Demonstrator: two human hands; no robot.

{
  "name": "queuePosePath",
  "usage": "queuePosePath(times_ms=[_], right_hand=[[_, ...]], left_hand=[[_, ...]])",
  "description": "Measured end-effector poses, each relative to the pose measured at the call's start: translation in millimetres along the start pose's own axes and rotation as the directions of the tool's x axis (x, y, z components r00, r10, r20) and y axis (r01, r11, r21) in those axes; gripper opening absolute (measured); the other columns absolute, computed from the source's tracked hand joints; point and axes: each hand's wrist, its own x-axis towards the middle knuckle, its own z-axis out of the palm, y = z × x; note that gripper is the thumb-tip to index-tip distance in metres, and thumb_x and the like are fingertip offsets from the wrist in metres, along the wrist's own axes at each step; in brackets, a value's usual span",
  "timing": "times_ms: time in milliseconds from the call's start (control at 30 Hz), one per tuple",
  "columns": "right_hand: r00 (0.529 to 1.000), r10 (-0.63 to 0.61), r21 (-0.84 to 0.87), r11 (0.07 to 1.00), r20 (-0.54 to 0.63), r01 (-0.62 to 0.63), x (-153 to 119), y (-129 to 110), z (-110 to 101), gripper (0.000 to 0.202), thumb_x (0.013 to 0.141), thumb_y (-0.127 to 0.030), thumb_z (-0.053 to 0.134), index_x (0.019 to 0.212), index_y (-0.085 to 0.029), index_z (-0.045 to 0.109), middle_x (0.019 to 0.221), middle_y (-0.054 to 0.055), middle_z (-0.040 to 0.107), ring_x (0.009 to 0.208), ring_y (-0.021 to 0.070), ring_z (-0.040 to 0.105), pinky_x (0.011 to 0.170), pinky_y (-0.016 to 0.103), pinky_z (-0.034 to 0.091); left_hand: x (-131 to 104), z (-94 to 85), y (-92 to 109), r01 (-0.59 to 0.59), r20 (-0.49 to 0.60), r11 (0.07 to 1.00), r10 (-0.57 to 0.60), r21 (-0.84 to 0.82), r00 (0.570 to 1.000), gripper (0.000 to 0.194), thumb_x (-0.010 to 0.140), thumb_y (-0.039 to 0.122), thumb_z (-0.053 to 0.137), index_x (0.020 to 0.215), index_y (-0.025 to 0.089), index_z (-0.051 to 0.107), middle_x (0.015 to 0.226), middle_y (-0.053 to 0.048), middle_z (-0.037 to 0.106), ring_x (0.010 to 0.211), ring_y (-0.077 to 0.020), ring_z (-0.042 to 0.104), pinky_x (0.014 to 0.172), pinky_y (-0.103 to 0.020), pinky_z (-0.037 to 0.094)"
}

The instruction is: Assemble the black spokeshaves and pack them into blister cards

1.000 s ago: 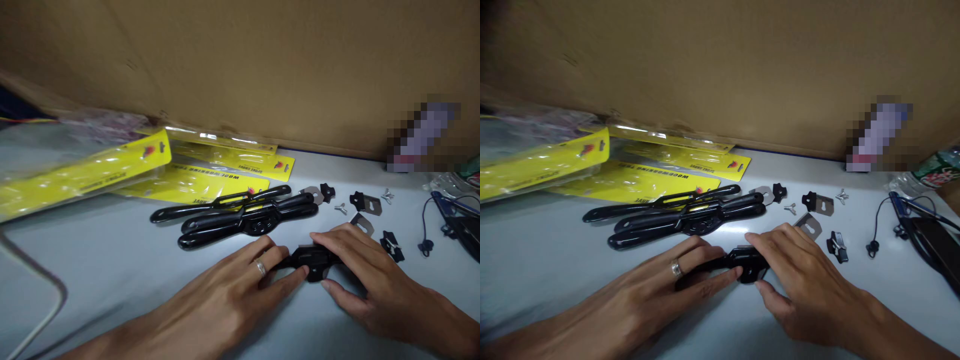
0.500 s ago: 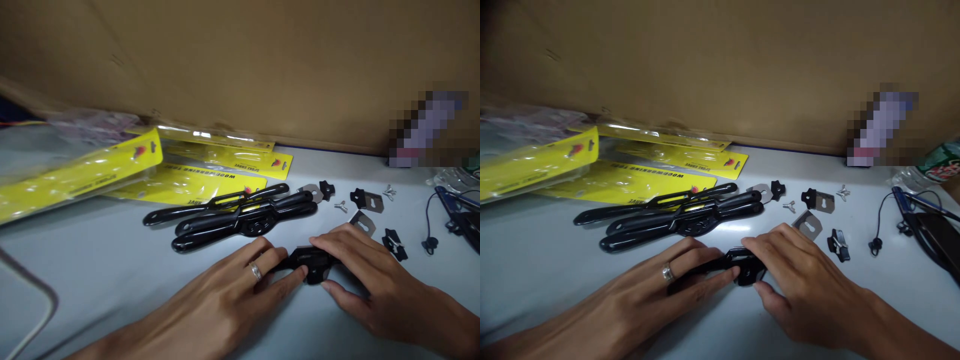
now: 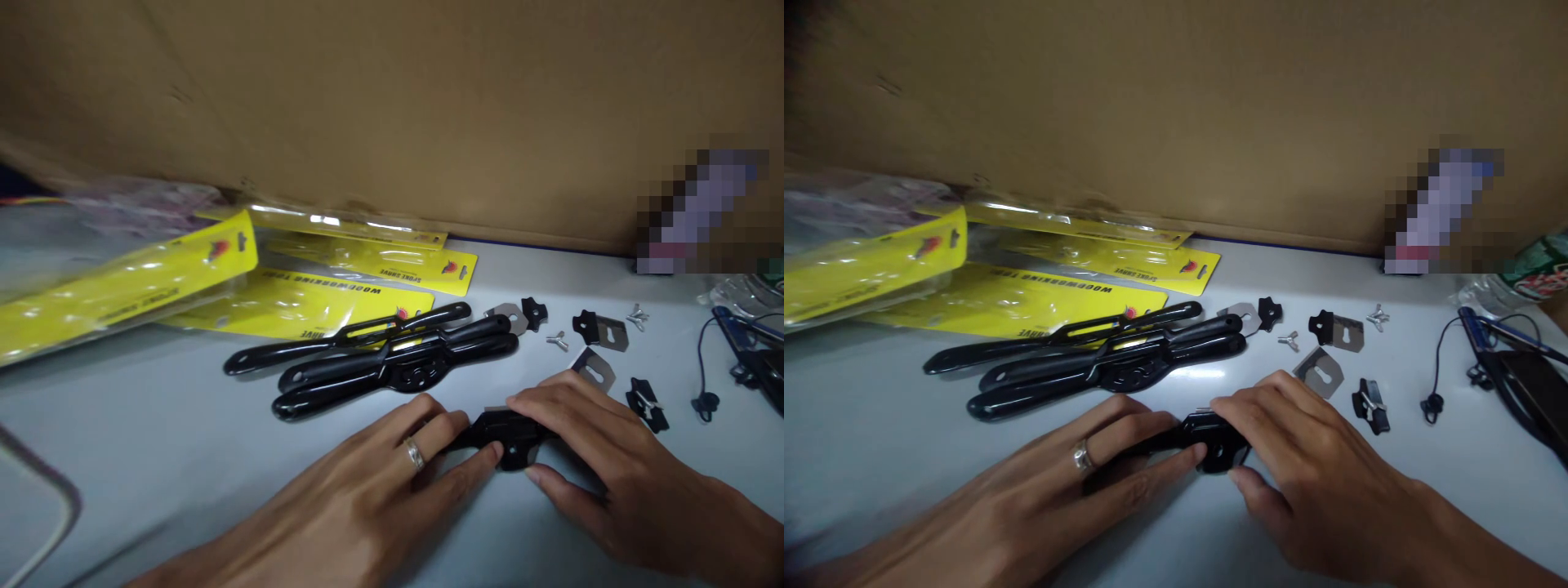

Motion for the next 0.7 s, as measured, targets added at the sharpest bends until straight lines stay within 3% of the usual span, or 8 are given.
queuePosePath(times_ms=[267,433,700], right_hand=[[1.0,0.013,0.005,1.0,-0.004,-0.013,0,-2,-1,0.038,0.095,-0.014,0.054,0.134,-0.014,0.053,0.119,0.011,0.07,0.114,0.0225,0.062,0.104,0.038,0.051],[1.0,0.004,0.032,0.999,0.013,-0.004,1,-2,-1,0.038,0.095,-0.013,0.053,0.133,-0.016,0.053,0.119,0.011,0.069,0.112,0.0221,0.062,0.101,0.038,0.053],[0.998,0.046,0.087,0.995,0.044,-0.05,1,-1,-4,0.034,0.094,-0.013,0.056,0.126,-0.02,0.059,0.119,0.01,0.07,0.112,0.0229,0.063,0.097,0.04,0.055]], left_hand=[[-1,-0.3,0,0.003,0.004,1.0,-0.003,0.02,1.0,0.04,0.095,0.009,0.055,0.133,0.018,0.064,0.113,-0.008,0.068,0.104,-0.0196,0.062,0.087,-0.027,0.058],[-1,0.3,0,0.028,0.021,0.999,-0.028,0.028,0.999,0.046,0.095,0.006,0.052,0.139,0.018,0.059,0.113,-0.007,0.068,0.105,-0.0177,0.062,0.091,-0.027,0.058],[-12,5.4,-3,0.065,0.003,0.995,-0.065,-0.079,0.998,0.055,0.092,0.002,0.052,0.143,0.023,0.056,0.123,-0.011,0.063,0.109,-0.02,0.061,0.09,-0.029,0.059]])
